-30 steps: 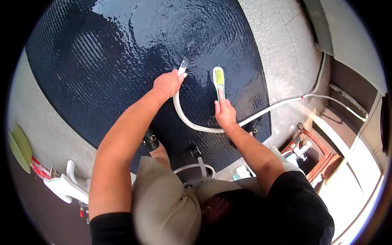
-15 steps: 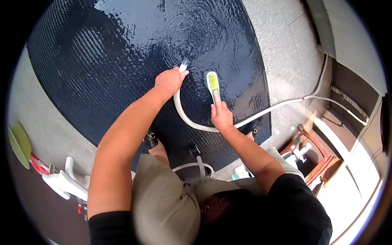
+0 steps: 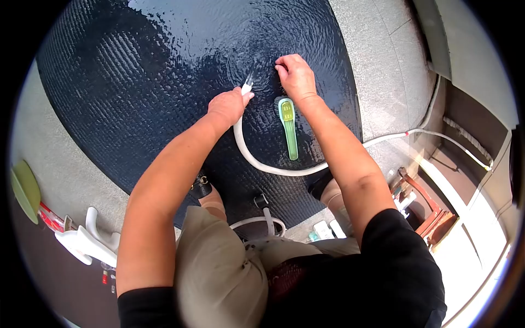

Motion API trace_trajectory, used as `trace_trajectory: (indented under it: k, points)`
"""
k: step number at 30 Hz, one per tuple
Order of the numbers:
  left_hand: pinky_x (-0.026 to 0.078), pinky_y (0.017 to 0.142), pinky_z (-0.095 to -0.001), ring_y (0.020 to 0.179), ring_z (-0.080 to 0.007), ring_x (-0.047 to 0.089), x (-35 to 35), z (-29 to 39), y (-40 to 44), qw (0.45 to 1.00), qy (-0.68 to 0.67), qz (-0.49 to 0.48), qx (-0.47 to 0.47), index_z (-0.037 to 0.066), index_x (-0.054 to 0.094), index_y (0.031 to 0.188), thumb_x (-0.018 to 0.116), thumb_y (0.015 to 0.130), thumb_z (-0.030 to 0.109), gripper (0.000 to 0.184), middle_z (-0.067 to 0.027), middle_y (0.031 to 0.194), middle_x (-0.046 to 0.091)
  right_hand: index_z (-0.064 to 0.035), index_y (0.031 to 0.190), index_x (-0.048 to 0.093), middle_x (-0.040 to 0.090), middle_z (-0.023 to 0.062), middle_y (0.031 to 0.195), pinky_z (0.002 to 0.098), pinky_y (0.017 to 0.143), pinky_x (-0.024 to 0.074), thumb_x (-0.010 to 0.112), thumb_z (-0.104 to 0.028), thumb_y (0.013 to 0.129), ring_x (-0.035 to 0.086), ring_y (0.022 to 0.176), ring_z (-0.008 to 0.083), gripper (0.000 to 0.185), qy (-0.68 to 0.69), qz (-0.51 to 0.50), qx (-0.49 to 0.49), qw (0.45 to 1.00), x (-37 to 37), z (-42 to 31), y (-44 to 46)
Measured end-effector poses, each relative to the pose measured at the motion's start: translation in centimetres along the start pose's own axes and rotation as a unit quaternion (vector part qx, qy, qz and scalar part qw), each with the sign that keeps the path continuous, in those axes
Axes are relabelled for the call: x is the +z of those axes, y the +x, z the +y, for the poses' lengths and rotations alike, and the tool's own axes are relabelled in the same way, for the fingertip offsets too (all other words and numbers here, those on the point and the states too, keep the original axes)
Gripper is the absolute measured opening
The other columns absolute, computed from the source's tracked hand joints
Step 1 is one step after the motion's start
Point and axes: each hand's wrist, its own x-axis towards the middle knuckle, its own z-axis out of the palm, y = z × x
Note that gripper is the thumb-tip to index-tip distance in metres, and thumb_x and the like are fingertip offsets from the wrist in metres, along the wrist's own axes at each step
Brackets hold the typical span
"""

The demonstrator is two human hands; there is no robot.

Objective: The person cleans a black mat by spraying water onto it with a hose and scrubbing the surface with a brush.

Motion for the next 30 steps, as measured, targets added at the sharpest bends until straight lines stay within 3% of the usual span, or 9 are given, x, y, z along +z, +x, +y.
trace_trajectory:
  k: [13, 15, 19, 22, 23, 24, 25, 29, 30]
  points:
    - [0.049, 0.078, -0.0473, 0.087, -0.0376, 0.064, 0.4, -0.4, 0.2, 0.999, -0.007, 0.031, 0.024, 0.0, 0.056, 0.098, 0.035, 0.098, 0.049, 0.053, -0.0211, 0.088, 0.067, -0.0112, 0.089, 0.064, 0.062, 0.0076, 0.088, 0.0382, 0.077, 0.0502, 0.062, -0.014, 0.083, 0.061, 0.088, 0.0273, 0.007, -0.141, -0.08, -0.137, 0.977, 0.6, 0.7, 2.4]
    - [0.049, 0.078, -0.0474, 0.086, -0.0377, 0.064, 0.5, -0.4, 0.2, 0.999, -0.007, 0.033, 0.027, 0.0, 0.056, 0.098, 0.036, 0.098, 0.049, 0.053, -0.0211, 0.088, 0.067, -0.0107, 0.089, 0.063, 0.059, 0.008, 0.085, 0.0389, 0.076, 0.0511, 0.058, -0.013, 0.083, 0.06, 0.085, 0.0271, 0.008, -0.156, -0.072, -0.215, 0.961, 0.4, 1.0, 2.7]
    - [0.049, 0.079, -0.0474, 0.087, -0.0374, 0.064, 0.4, -0.4, 0.1, 0.999, -0.015, 0.031, 0.025, 0.0, 0.056, 0.098, 0.036, 0.098, 0.049, 0.053, -0.0214, 0.088, 0.067, -0.0101, 0.092, 0.062, 0.061, 0.0102, 0.091, 0.0388, 0.073, 0.051, 0.057, -0.013, 0.084, 0.06, 0.085, 0.0286, 0.009, -0.153, -0.078, -0.18, 0.969, 1.5, 1.3, 3.4]
    - [0.049, 0.079, -0.0476, 0.088, -0.0374, 0.064, 0.5, -0.6, 0.2, 0.999, -0.015, 0.022, 0.024, 0.0, 0.055, 0.098, 0.036, 0.098, 0.048, 0.053, -0.0216, 0.089, 0.067, -0.0081, 0.095, 0.062, 0.063, 0.0085, 0.092, 0.0373, 0.068, 0.0509, 0.057, -0.018, 0.089, 0.062, 0.078, 0.0246, 0.012, -0.048, -0.04, -0.045, 0.997, 1.4, 1.7, 3.5]
    - [0.048, 0.08, -0.0478, 0.088, -0.0375, 0.064, 0.5, -0.6, 0.4, 0.999, -0.018, 0.017, 0.021, 0.0, 0.055, 0.099, 0.035, 0.098, 0.048, 0.053, -0.0217, 0.089, 0.066, -0.0072, 0.096, 0.062, 0.063, 0.0072, 0.091, 0.0347, 0.065, 0.0503, 0.057, -0.021, 0.091, 0.062, 0.074, 0.021, 0.015, 0.125, -0.071, 0.145, 0.979, 1.3, 1.8, 3.5]
    - [0.048, 0.08, -0.0478, 0.088, -0.0375, 0.064, 0.4, -0.5, 0.4, 0.999, -0.017, 0.017, 0.023, 0.0, 0.055, 0.099, 0.035, 0.098, 0.048, 0.053, -0.0217, 0.089, 0.066, -0.0064, 0.097, 0.061, 0.063, 0.0059, 0.091, 0.0322, 0.061, 0.0498, 0.057, -0.024, 0.093, 0.062, 0.07, 0.0174, 0.019, 0.291, -0.096, 0.324, 0.895, 1.0, 1.8, 3.6]
    - [0.048, 0.08, -0.0481, 0.089, -0.0377, 0.063, 0.4, -0.3, 0.4, 1.0, -0.015, 0.014, 0.018, 0.0, 0.055, 0.1, 0.035, 0.098, 0.048, 0.052, -0.0216, 0.09, 0.066, -0.0058, 0.1, 0.06, 0.06, 0.0021, 0.086, 0.0267, 0.057, 0.0486, 0.056, -0.025, 0.095, 0.06, 0.066, 0.0111, 0.02, 0.359, -0.11, 0.366, 0.852, 0.4, 1.9, 3.3]
    - [0.049, 0.081, -0.0466, 0.092, -0.0348, 0.064, 0.1, -0.2, 0.0, 1.0, -0.019, 0.002, 0.007, 0.002, 0.056, 0.105, 0.036, 0.098, 0.049, 0.052, -0.0179, 0.094, 0.067, -0.0064, 0.104, 0.059, 0.059, 0.0015, 0.085, 0.0264, 0.06, 0.0508, 0.056, -0.017, 0.095, 0.061, 0.072, 0.013, 0.015, 0.551, -0.084, 0.407, 0.724, -0.7, 2.2, 2.2]
    - [0.049, 0.081, -0.0466, 0.092, -0.0348, 0.064, -0.1, 0.2, -0.3, 1.0, -0.017, 0.003, 0.012, 0.002, 0.056, 0.105, 0.036, 0.098, 0.049, 0.052, -0.0179, 0.094, 0.067, -0.0064, 0.104, 0.059, 0.059, 0.0015, 0.085, 0.0264, 0.06, 0.0508, 0.056, -0.017, 0.095, 0.061, 0.072, 0.013, 0.015, 0.551, -0.078, 0.406, 0.725, -1.0, 2.4, 2.1]
